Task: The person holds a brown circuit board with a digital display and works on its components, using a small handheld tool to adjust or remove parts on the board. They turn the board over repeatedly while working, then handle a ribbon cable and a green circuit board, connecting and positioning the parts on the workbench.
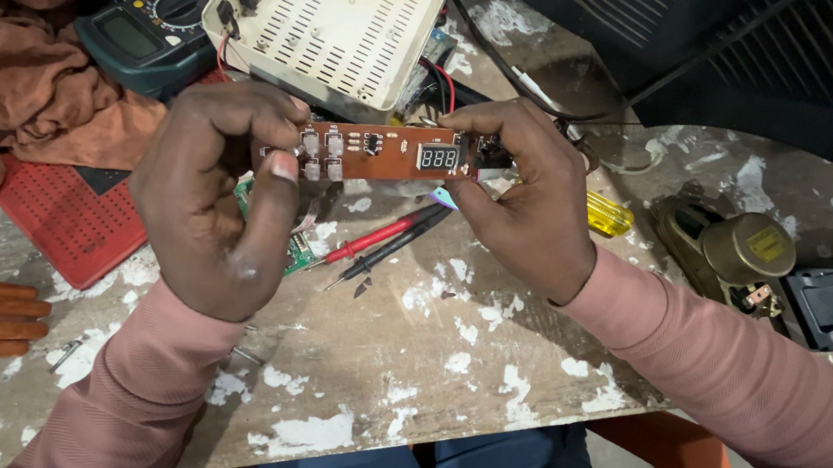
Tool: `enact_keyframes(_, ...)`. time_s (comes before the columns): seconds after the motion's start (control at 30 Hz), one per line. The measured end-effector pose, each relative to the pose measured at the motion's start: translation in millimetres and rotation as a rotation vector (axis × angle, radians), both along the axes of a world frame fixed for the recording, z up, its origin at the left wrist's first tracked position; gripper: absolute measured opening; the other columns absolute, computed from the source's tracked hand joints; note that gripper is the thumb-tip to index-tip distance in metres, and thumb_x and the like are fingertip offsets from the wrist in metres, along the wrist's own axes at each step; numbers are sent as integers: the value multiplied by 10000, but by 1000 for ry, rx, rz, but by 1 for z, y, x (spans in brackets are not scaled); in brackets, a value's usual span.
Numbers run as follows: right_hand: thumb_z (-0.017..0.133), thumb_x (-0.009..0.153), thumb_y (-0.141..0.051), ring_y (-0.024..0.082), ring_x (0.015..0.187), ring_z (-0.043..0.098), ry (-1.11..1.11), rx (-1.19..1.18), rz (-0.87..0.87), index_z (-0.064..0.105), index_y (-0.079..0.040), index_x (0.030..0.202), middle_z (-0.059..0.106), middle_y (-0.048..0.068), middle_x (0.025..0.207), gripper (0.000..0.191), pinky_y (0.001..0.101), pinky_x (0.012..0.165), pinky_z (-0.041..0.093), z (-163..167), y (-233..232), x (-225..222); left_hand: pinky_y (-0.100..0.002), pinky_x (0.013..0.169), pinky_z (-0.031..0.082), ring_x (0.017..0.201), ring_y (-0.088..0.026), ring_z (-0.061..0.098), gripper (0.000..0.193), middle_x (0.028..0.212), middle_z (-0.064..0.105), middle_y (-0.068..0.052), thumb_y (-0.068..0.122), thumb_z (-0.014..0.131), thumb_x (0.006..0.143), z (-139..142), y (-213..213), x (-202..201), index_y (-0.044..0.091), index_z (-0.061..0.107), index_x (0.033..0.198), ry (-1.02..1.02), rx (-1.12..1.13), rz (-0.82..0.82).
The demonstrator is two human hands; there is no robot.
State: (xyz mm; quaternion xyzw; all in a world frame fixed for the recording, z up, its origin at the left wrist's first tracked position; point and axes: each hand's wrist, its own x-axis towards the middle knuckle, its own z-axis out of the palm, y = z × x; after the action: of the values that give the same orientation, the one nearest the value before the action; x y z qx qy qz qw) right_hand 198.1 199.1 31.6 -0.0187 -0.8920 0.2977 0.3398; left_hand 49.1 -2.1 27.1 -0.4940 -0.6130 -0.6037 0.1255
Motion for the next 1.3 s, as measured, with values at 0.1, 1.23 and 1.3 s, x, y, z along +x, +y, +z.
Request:
enact_keyframes(0.1,734,868,44,166,947,638,1,0,-9,655,-29,1208,669,77,1094,356,306,865,529,0,0,1,-209,710,448,838,-86,571,133,1106,657,-138,-122,549,981,1,-2,1,-25,568,1072,-8,-3,-14)
enact_keyframes(1.23,778,932,45,113,1115,618,7,-255,190,572,-4,1313,609,74,1238,436,283,996,539,-13,5,-2,-236,898,605,1041,-146,651,573,1209,533,-129,65,689,1063,-14,3,-2,29,297,1479,-168,4,-341)
enact_keyframes(1.3,773,955,53,106,1181,616,18,-361,273,545,5,1350,577,71,1287,458,287,1051,553,-16,5,-3,-237,897,598,1040,-141,675,516,1225,582,-113,78,694,1090,-13,1,0,20,335,1457,-182,-30,-375)
